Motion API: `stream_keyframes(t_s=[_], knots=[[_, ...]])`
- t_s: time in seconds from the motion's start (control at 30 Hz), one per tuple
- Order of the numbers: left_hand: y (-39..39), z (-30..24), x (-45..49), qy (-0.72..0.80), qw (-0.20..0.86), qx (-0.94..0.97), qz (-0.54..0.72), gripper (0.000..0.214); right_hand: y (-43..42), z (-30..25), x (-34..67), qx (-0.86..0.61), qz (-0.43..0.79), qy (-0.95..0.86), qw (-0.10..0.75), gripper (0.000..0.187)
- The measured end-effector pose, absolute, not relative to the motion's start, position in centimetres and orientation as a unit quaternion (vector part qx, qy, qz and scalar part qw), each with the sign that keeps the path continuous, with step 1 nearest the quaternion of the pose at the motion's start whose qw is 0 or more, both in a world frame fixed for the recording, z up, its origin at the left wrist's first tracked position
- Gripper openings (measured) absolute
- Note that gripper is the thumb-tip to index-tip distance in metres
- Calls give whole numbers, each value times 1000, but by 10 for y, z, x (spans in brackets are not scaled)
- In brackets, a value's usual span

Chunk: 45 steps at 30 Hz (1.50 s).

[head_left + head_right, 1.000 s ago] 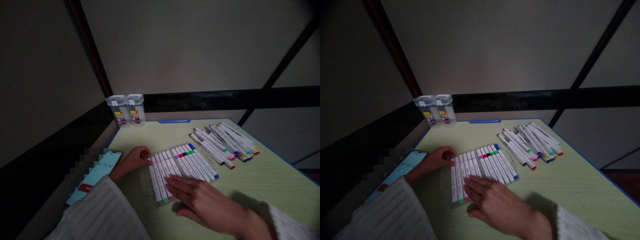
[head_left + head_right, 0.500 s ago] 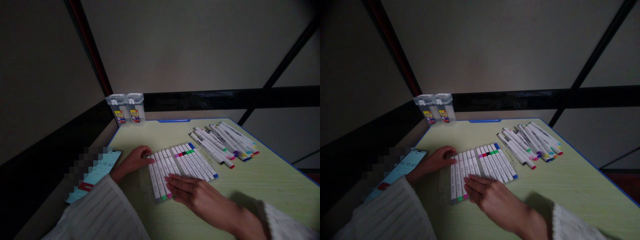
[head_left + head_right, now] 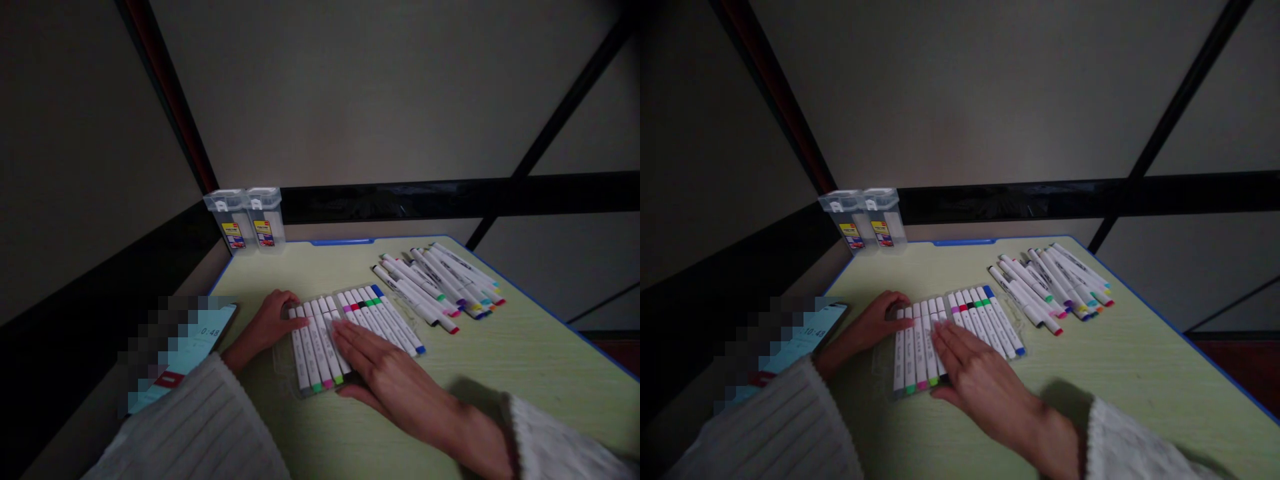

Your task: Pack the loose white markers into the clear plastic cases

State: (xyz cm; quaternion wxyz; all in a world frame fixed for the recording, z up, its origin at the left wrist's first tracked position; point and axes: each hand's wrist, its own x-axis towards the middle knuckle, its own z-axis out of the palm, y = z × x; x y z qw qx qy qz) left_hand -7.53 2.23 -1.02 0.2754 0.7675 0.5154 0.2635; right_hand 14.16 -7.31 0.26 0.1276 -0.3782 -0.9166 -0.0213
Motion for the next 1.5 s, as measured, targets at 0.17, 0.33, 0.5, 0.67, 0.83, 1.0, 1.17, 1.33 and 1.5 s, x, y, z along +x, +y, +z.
stream_keyframes(t_s=[0.17,0.33,0.5,0.67,0.83,1.0,1.17,1.33,1.5], knots=[[22,-11,-74,521,284,762,260,30,-67,-11,153,-460,-57,-875,139,90],[23,-12,-76,515,282,765,265,30,-68,-23,156,-491,-59,-860,124,92],[24,-12,-76,522,291,760,256,32,-71,-23,154,-493,-75,-859,121,89],[24,-12,-77,521,289,762,253,32,-74,-24,156,-485,-99,-860,125,83],[24,-11,-76,520,289,764,251,32,-74,-26,158,-481,-94,-860,140,79],[24,-10,-76,521,294,760,255,31,-75,-24,159,-482,-93,-861,132,78],[24,-9,-76,525,293,758,256,30,-74,-25,158,-490,-83,-858,133,79],[23,-8,-75,531,298,751,254,29,-72,-23,159,-485,-69,-861,140,79],[24,-10,-76,526,301,751,262,30,-71,-18,158,-479,-62,-866,127,78]])
